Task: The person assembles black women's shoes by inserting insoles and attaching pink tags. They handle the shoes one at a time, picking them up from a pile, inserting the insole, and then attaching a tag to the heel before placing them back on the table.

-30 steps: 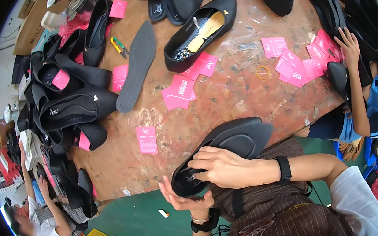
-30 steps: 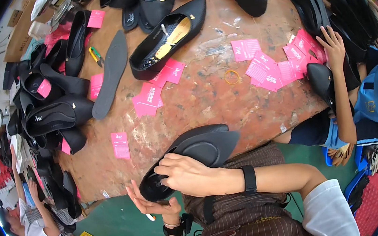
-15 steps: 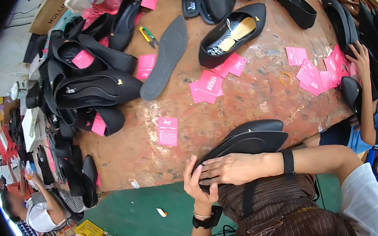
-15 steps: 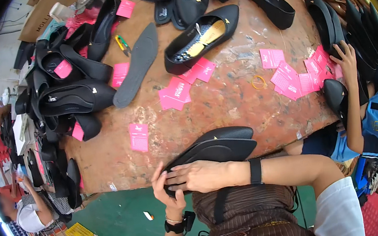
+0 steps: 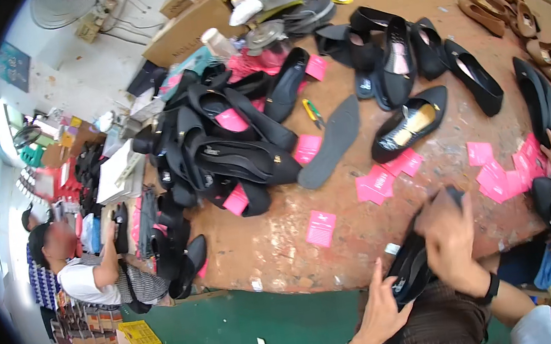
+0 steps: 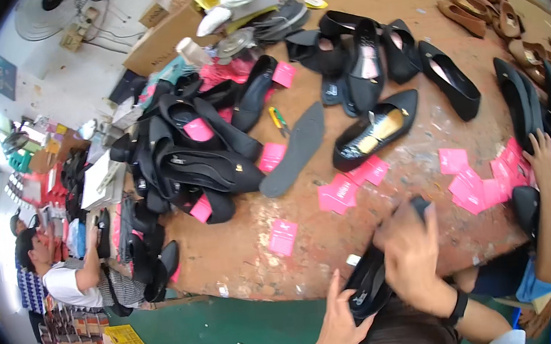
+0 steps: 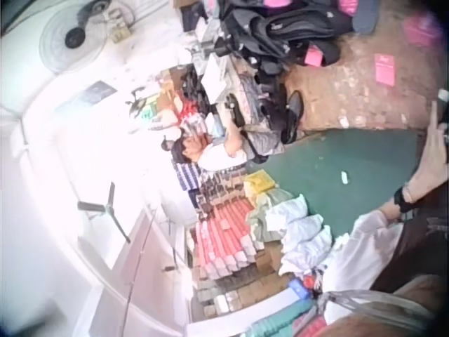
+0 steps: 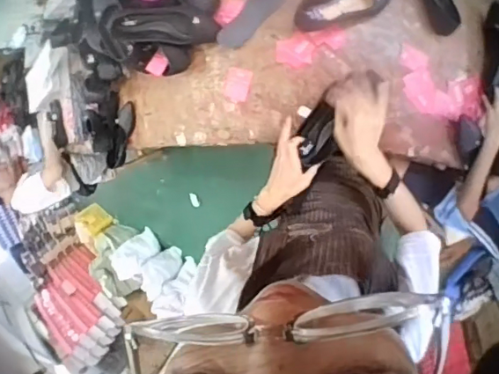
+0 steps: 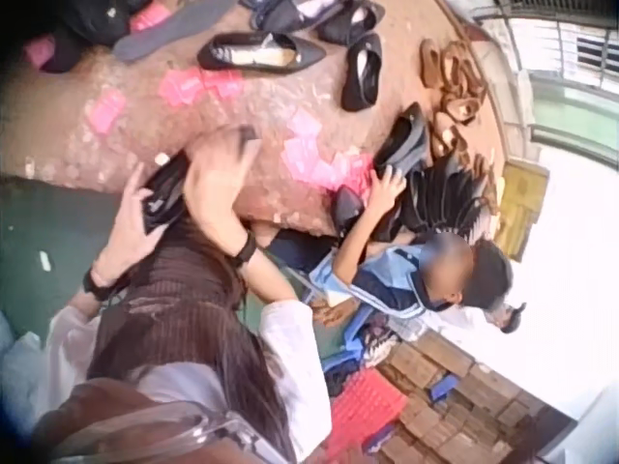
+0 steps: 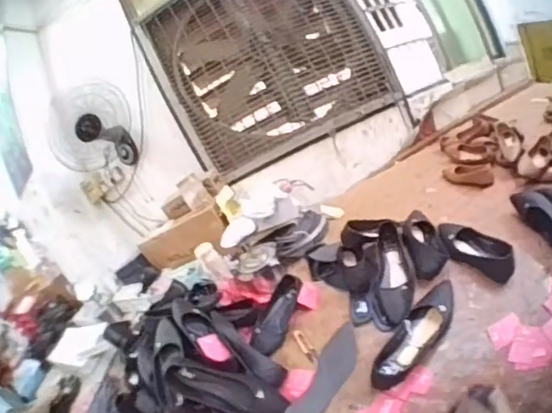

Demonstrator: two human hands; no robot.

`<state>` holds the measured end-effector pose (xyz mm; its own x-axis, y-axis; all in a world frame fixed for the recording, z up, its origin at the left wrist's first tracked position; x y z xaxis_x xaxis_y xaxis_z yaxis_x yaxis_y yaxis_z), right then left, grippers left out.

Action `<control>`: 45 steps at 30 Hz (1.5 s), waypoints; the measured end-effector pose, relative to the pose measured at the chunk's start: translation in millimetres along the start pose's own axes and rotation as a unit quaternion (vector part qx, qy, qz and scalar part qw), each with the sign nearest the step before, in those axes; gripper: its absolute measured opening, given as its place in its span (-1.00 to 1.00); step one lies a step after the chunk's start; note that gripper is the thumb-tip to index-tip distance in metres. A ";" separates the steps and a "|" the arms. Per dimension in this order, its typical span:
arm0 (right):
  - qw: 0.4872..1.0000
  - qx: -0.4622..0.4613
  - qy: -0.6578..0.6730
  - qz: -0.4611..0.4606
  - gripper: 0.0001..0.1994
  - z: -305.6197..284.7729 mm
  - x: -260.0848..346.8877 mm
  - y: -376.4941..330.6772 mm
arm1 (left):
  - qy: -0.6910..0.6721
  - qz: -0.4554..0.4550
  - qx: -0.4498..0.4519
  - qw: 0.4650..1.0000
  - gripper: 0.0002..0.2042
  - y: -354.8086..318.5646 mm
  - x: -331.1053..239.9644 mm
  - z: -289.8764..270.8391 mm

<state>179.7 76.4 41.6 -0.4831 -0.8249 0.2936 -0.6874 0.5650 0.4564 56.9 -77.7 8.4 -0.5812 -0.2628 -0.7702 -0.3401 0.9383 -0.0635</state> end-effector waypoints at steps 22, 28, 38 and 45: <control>0.982 0.188 0.006 0.029 -0.55 20.9 -18.2 -14.4 | 0.296 0.063 0.126 0.945 -0.57 8.8 -57.1 48.7; 0.952 0.298 0.016 0.068 -0.65 28.9 -28.9 -0.1 | 0.285 0.067 0.133 0.947 -0.58 7.8 -54.9 52.9; 0.946 0.323 0.008 -0.023 -0.40 12.1 -22.3 -21.3 | 0.265 0.068 0.156 0.949 -0.57 12.1 -55.7 48.7; 0.969 0.237 -0.024 -0.061 -0.43 1.0 -6.8 -32.3 | 0.265 0.038 0.218 0.939 -0.51 10.7 -51.8 47.5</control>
Point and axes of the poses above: each hand's wrist, its own y-axis towards the middle knuckle, its own z-axis out of the palm, x = y × z, the point moved 1 cm from there along y, towards the middle knuckle, and after that the axes turned 13 degrees about -z, right-handed, at the moved point
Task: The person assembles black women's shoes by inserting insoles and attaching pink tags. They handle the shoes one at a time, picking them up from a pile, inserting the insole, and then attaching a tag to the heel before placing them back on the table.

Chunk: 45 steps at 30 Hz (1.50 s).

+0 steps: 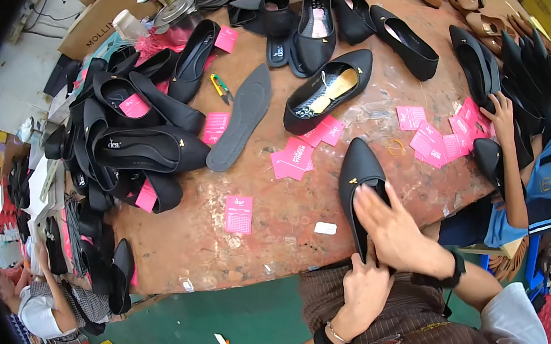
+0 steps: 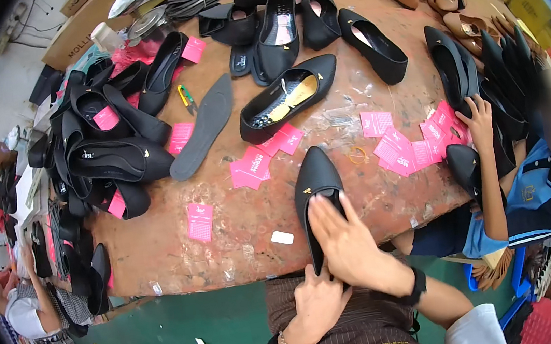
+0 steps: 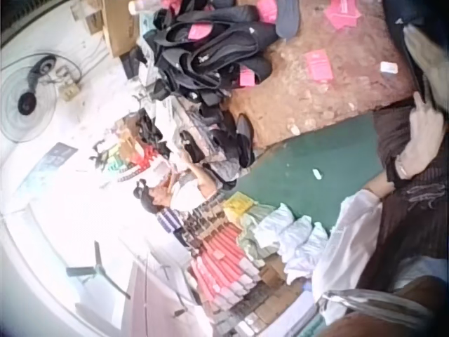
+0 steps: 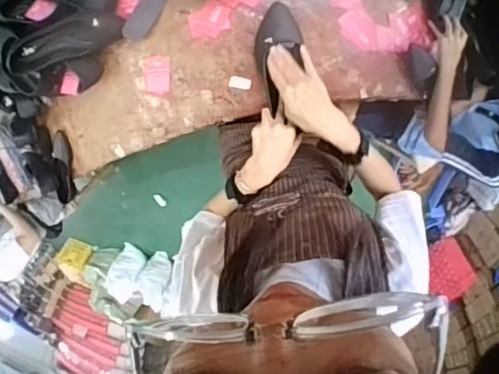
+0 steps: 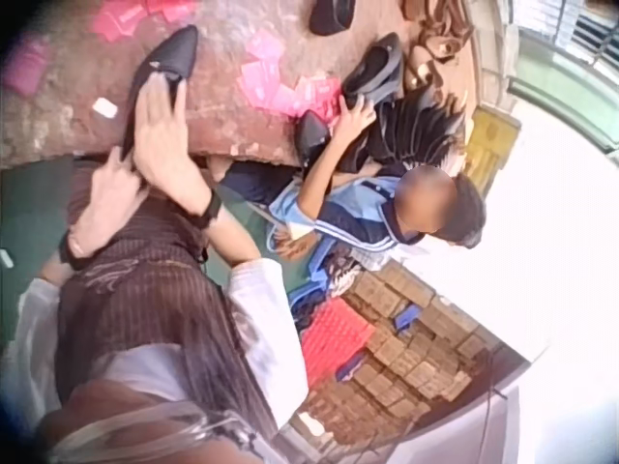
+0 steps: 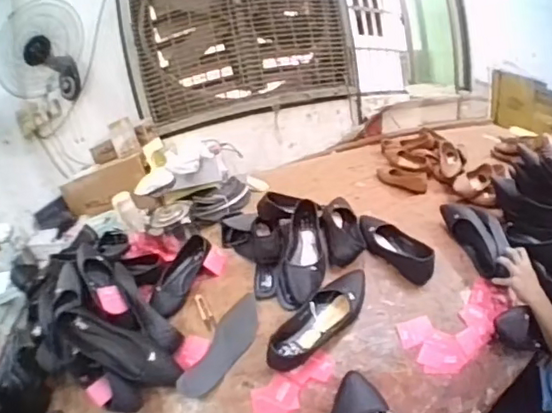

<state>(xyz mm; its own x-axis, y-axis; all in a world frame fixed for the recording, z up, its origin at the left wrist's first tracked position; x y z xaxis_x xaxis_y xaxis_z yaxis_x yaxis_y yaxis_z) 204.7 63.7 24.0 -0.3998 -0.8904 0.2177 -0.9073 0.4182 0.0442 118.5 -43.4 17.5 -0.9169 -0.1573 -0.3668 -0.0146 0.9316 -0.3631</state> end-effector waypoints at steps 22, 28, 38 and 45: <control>0.959 -0.238 0.152 0.033 -0.71 -88.4 -91.3 159.6 | -0.192 -0.042 -0.123 0.973 -0.46 -84.9 173.8 -221.7; 0.960 -0.176 -0.066 -0.209 -0.68 58.2 -76.5 286.4 | 0.120 -0.221 -0.488 0.835 -0.54 -19.1 293.4 -357.5; 0.827 -0.332 0.074 -0.447 -0.80 -61.4 -87.8 196.3 | 0.196 0.273 -0.153 0.929 -0.41 371.6 115.3 -253.8; 0.548 -0.523 0.623 0.196 -0.46 -131.1 -113.3 32.5 | 0.220 0.289 -0.135 0.922 -0.51 342.3 67.3 -245.3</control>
Point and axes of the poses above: each hand's wrist, its own y-axis towards the middle knuckle, its own z-axis out of the palm, x = y × z, the point moved 1 cm from there along y, towards the middle knuckle, and after that the axes turned 13 degrees about -z, right-handed, at the moved point
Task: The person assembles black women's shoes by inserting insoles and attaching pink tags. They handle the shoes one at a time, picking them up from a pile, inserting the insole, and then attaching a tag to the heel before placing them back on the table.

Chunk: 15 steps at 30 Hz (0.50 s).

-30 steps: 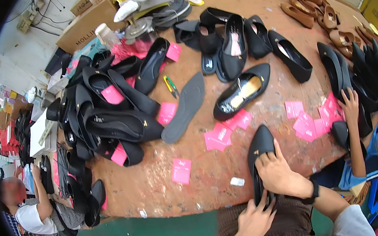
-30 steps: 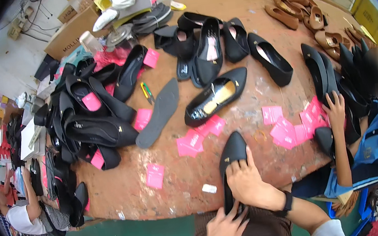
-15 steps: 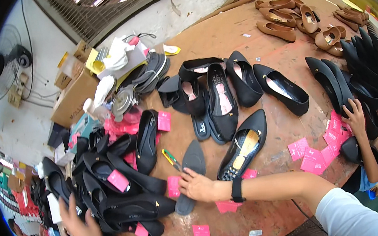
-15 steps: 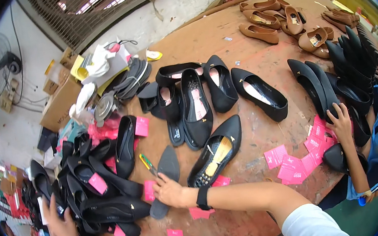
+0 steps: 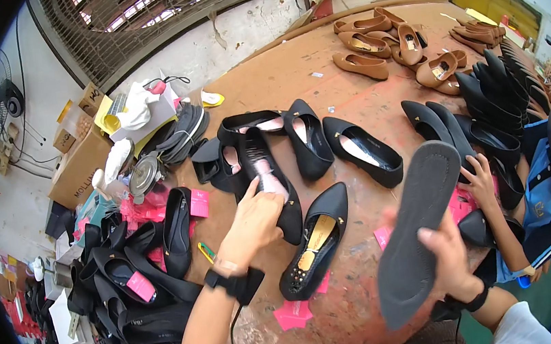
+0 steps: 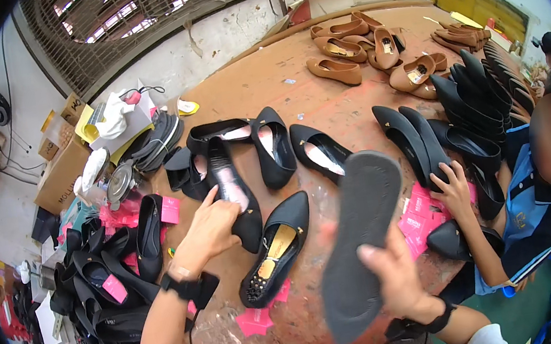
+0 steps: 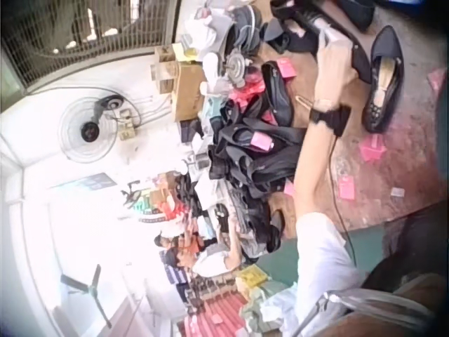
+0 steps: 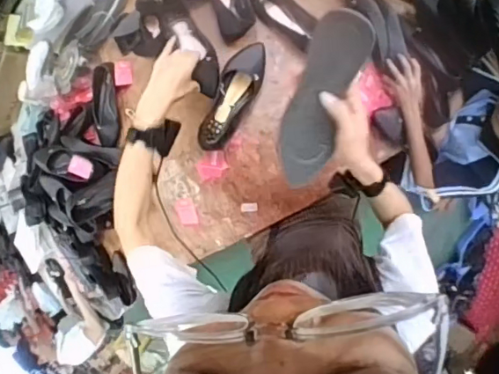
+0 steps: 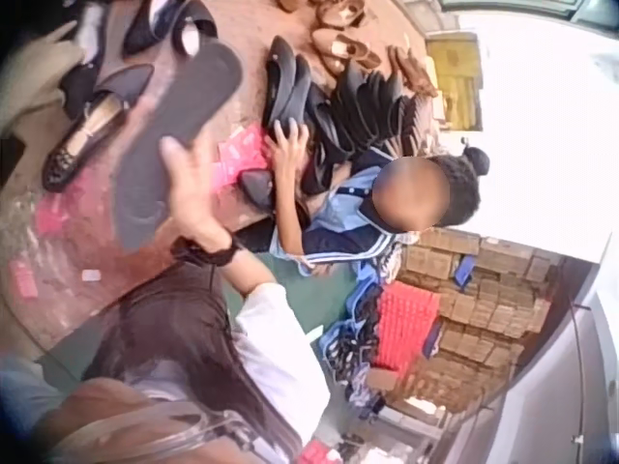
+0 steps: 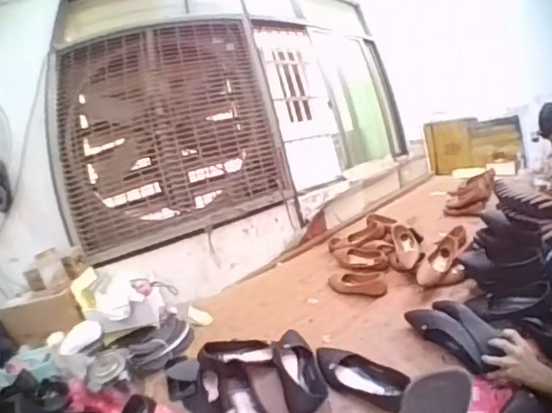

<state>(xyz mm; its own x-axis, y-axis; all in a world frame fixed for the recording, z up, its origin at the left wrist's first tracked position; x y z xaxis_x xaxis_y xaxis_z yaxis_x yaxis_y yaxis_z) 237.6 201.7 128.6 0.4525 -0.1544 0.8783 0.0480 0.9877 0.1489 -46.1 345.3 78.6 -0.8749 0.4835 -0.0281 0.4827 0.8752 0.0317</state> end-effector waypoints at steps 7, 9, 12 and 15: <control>0.978 0.018 0.137 0.158 -0.48 -88.9 -6.3 -58.2 | -0.241 -0.405 -0.030 0.881 -0.39 -178.9 -184.7 -75.7; 0.985 0.137 -0.006 0.109 -0.40 -85.5 -19.5 -74.4 | -0.239 -0.484 -0.042 0.841 -0.45 -201.4 -239.5 -52.9; 0.921 0.296 -0.226 -0.115 -0.37 -68.3 -17.3 -85.9 | -0.269 -0.571 0.028 0.775 -0.46 -199.4 -288.4 -3.2; 0.801 0.400 -0.413 -0.168 -0.38 -63.4 -13.5 -101.9 | -0.272 -0.489 -0.035 0.828 -0.54 -204.9 -310.6 33.4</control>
Point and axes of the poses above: each hand's wrist, its own y-axis towards the middle knuckle, its own z-axis out of the palm, x = y × z, the point moved 1 cm from there along y, towards the middle knuckle, and after that the axes turned 13 degrees about -z, right-handed, at the moved point
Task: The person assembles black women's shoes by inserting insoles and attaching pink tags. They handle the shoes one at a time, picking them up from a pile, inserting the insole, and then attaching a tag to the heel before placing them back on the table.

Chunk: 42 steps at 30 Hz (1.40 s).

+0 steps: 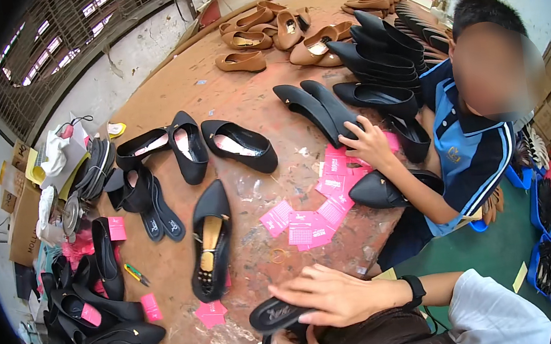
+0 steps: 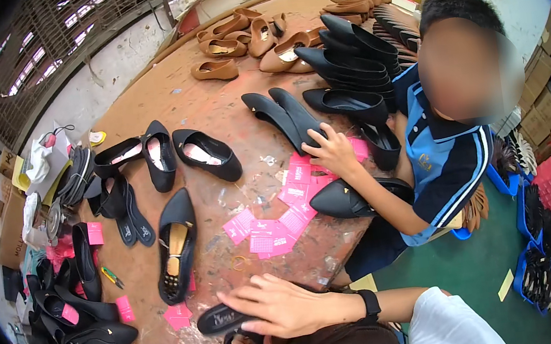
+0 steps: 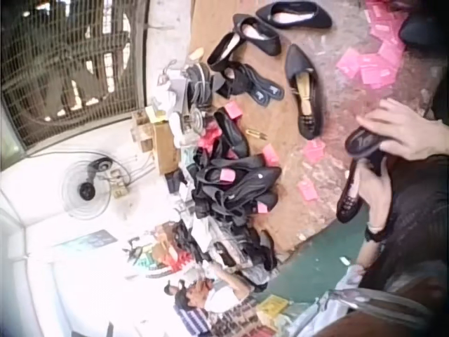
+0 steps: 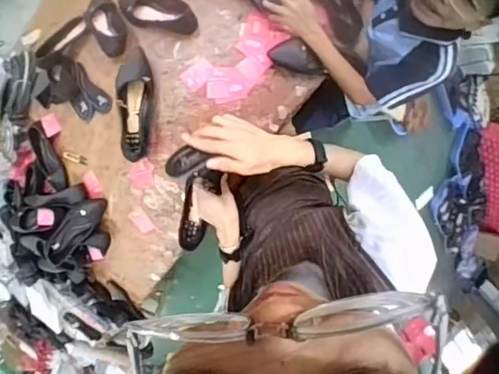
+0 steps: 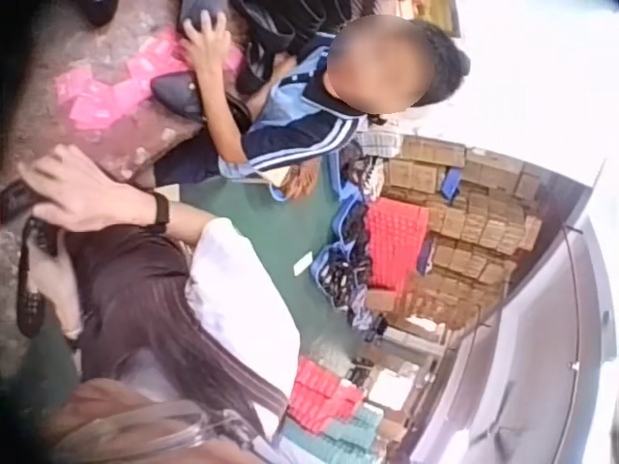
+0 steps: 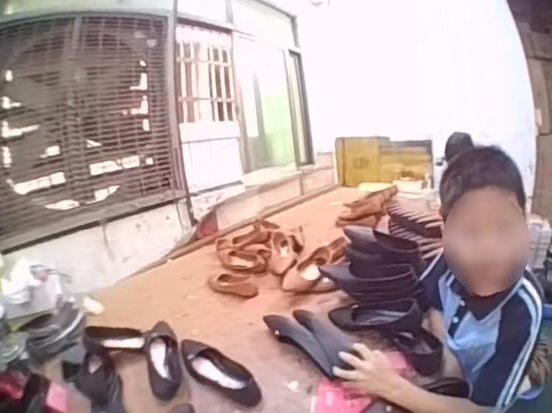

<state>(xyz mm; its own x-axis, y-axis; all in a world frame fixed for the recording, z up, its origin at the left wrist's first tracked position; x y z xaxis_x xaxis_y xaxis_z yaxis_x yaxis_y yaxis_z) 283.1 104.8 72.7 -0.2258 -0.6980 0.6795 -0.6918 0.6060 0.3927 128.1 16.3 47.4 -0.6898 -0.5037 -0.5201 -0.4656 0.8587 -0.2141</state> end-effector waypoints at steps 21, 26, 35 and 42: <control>0.978 0.133 0.055 -0.152 -0.79 159.2 18.8 24.8 | -0.183 0.172 -0.155 0.955 0.16 -6.6 173.8 0.9; 0.978 0.155 0.043 -0.130 -0.68 165.9 20.3 24.5 | -0.234 0.203 -0.150 0.939 0.27 -6.9 176.5 2.3; 0.897 0.296 0.161 -0.286 -0.62 185.2 1.6 25.7 | -0.244 0.161 -0.066 0.954 -0.51 -0.7 171.5 -16.4; 0.921 0.337 -0.034 -0.192 -0.68 168.7 23.8 22.2 | -0.304 0.115 -0.094 0.941 -0.73 -2.7 174.8 -7.0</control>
<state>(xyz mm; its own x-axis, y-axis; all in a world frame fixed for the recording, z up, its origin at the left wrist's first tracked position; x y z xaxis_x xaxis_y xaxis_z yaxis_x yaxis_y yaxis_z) 146.6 37.3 -7.0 0.0965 -0.8480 0.5212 -0.9932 -0.0482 0.1056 4.9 -74.7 -37.1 -0.3661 -0.1116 -0.9239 -0.4720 0.8778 0.0810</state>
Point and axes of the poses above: each hand's wrist, its own y-axis towards the middle knuckle, its own z-axis out of the palm, x = y × z, the point moved 1 cm from there along y, towards the middle knuckle, and after that the axes turned 13 degrees about -z, right-handed, at the moved point
